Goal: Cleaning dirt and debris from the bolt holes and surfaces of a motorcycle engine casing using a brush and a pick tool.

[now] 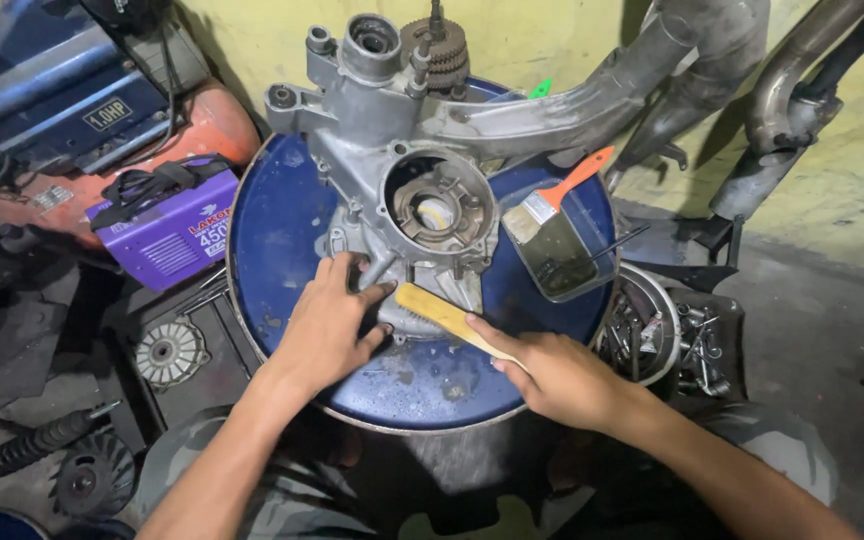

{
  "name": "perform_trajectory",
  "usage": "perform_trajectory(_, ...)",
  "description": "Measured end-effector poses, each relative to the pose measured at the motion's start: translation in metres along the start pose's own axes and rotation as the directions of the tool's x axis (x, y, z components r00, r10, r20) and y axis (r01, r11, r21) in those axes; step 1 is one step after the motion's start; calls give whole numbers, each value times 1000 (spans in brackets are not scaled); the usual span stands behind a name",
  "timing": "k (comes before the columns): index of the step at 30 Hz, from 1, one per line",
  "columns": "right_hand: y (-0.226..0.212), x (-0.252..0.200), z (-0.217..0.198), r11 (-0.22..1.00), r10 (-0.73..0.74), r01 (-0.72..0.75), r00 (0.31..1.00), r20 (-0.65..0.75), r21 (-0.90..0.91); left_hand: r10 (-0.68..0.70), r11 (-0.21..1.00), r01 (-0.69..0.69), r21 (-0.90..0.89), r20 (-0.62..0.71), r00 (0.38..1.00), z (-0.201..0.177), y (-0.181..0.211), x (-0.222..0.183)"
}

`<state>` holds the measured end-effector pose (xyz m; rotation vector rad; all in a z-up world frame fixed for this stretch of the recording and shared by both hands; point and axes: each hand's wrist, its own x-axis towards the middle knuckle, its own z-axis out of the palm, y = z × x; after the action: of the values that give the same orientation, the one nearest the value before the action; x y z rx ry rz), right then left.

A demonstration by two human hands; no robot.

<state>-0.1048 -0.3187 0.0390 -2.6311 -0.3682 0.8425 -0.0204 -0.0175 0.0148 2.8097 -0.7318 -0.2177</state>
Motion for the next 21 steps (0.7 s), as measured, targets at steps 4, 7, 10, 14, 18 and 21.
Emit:
perform_trajectory(4, -4, -9, -8, 993, 25, -19, 998, 51, -112, 3, 1000, -3, -21, -21, 1000, 3, -5, 0)
perform_trajectory(7, 4, 10, 16, 998, -24, 21, 999, -40, -65, 17, 999, -20, -47, -58, 998, 7, -11, 2)
perform_trajectory(10, 8, 13, 26, 999, -35, 36, 997, -65, 20, 32, 997, -38, -63, -88, 996, 6, -14, 2)
perform_trajectory(14, 3, -5, 3, 996, 6, -8, 1000, -24, -88, 43, 993, -56, -103, -119, 992, 5, -18, 3)
perform_trajectory(18, 6, 14, 21, 999, -38, 37, 997, -66, -13, 81, 992, -94, -82, -148, 986, 6, -21, 6)
perform_trajectory(21, 8, 28, 32, 999, -47, 48, 996, -78, 16, 101, 993, -110, -44, -172, 980, 7, -24, 6)
